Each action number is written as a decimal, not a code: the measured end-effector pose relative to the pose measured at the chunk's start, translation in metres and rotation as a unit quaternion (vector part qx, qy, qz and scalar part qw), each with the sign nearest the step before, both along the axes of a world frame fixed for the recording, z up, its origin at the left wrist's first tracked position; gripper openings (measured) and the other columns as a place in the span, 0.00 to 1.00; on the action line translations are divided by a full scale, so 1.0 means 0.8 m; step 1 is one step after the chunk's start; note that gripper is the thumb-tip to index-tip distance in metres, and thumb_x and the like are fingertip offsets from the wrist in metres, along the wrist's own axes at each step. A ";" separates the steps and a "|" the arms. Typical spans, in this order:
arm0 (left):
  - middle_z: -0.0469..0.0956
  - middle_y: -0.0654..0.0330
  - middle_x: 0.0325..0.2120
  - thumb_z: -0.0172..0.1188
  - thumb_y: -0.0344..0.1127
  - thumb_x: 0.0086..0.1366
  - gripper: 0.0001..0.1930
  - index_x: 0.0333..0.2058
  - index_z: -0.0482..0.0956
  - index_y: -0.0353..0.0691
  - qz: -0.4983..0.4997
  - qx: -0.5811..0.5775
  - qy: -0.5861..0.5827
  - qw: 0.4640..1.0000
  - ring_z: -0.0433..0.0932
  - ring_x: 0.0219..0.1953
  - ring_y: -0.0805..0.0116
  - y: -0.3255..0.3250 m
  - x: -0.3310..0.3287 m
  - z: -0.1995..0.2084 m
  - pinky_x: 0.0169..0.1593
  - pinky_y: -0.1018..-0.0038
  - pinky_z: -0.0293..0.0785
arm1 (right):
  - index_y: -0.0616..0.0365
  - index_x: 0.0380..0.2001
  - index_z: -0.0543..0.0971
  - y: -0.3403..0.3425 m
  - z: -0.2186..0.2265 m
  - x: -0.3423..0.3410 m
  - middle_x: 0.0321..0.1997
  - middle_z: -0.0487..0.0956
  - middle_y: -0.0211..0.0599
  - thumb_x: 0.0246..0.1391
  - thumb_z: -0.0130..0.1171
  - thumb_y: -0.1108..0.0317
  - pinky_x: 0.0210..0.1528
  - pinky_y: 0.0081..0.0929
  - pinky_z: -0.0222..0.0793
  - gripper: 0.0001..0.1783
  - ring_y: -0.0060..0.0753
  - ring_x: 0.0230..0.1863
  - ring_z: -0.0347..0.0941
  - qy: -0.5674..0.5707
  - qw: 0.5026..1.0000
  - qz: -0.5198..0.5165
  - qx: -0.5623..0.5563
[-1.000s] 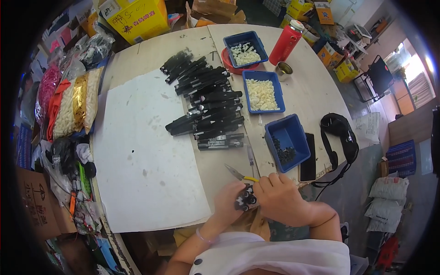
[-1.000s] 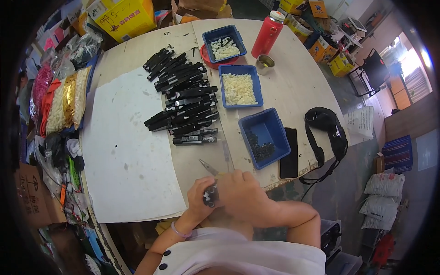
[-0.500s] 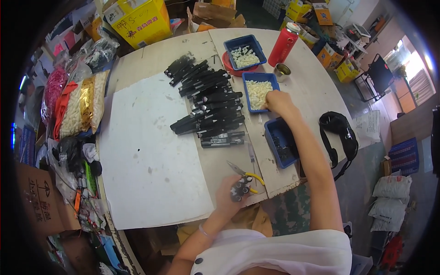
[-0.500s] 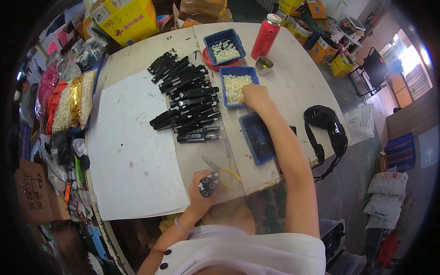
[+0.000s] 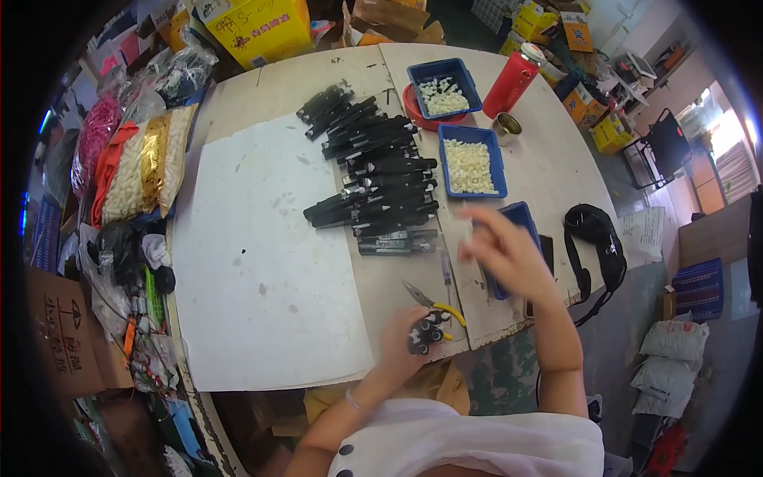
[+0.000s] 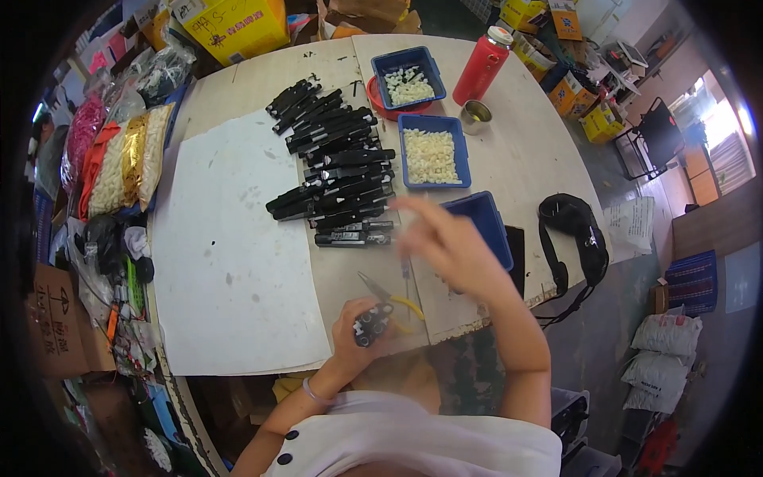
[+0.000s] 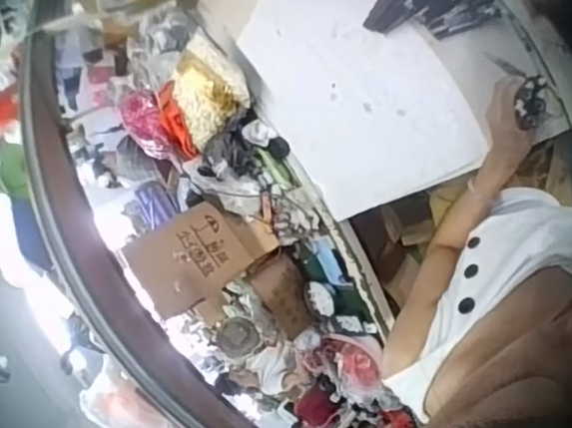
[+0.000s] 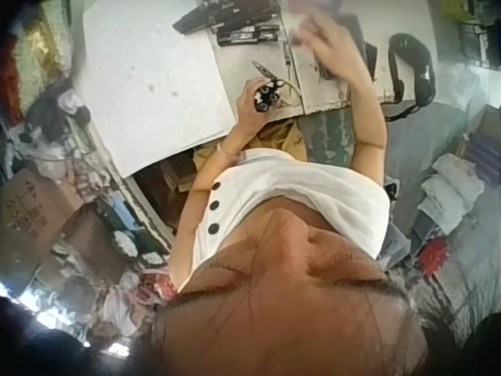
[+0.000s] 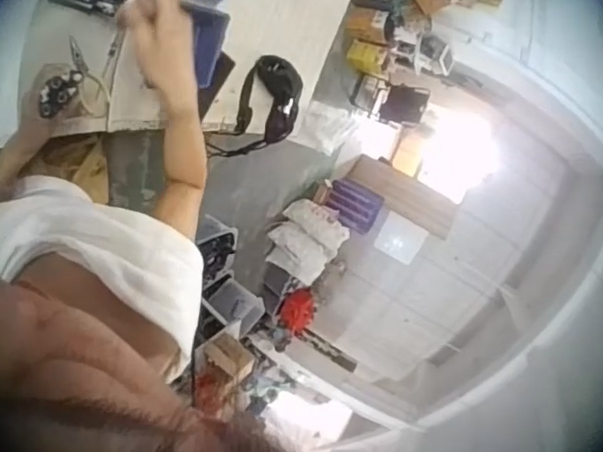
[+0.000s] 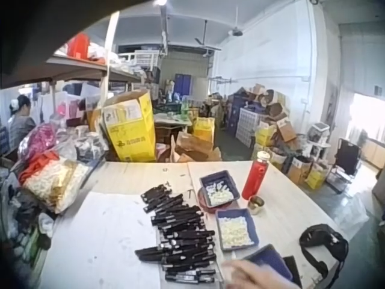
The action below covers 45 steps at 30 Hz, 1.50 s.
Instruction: Inserting small white plastic components into black plastic housings using needle-nose pliers at a workbench.
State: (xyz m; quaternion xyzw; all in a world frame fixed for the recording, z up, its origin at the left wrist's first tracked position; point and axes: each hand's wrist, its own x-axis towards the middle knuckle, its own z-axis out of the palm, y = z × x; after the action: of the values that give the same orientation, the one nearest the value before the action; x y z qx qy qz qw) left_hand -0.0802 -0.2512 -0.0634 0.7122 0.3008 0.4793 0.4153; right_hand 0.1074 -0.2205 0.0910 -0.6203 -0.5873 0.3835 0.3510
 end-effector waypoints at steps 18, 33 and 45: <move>0.73 0.52 0.39 0.72 0.34 0.40 0.30 0.43 0.69 0.38 -0.023 -0.014 -0.020 0.999 0.75 0.39 0.54 0.000 -0.002 0.001 0.42 0.68 0.73 | 0.57 0.26 0.74 -0.090 -0.028 -0.066 0.22 0.74 0.32 0.42 0.59 0.70 0.25 0.26 0.68 0.06 0.33 0.23 0.73 -0.310 0.918 0.088 0.230; 0.75 0.52 0.37 0.71 0.32 0.41 0.27 0.41 0.71 0.37 -0.008 0.021 -0.019 1.000 0.76 0.38 0.54 -0.003 -0.001 0.000 0.42 0.67 0.73 | 0.55 0.23 0.68 -0.088 0.003 -0.086 0.19 0.66 0.27 0.34 0.54 0.68 0.21 0.18 0.58 0.09 0.23 0.19 0.66 -0.583 0.766 0.231 0.145; 0.74 0.51 0.34 0.68 0.26 0.44 0.23 0.40 0.69 0.36 0.023 0.023 0.004 0.999 0.76 0.34 0.58 -0.003 0.004 -0.003 0.37 0.72 0.73 | 0.58 0.28 0.71 -0.103 0.081 -0.094 0.19 0.73 0.38 0.58 0.48 0.60 0.25 0.33 0.74 0.12 0.40 0.23 0.75 0.562 0.736 0.124 0.357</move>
State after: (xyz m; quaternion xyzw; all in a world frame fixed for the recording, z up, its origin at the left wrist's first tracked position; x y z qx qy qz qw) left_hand -0.0773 -0.2533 -0.0658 0.7164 0.3071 0.4929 0.3868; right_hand 0.0325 -0.3033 0.1560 -0.0422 -0.4490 0.4646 0.7621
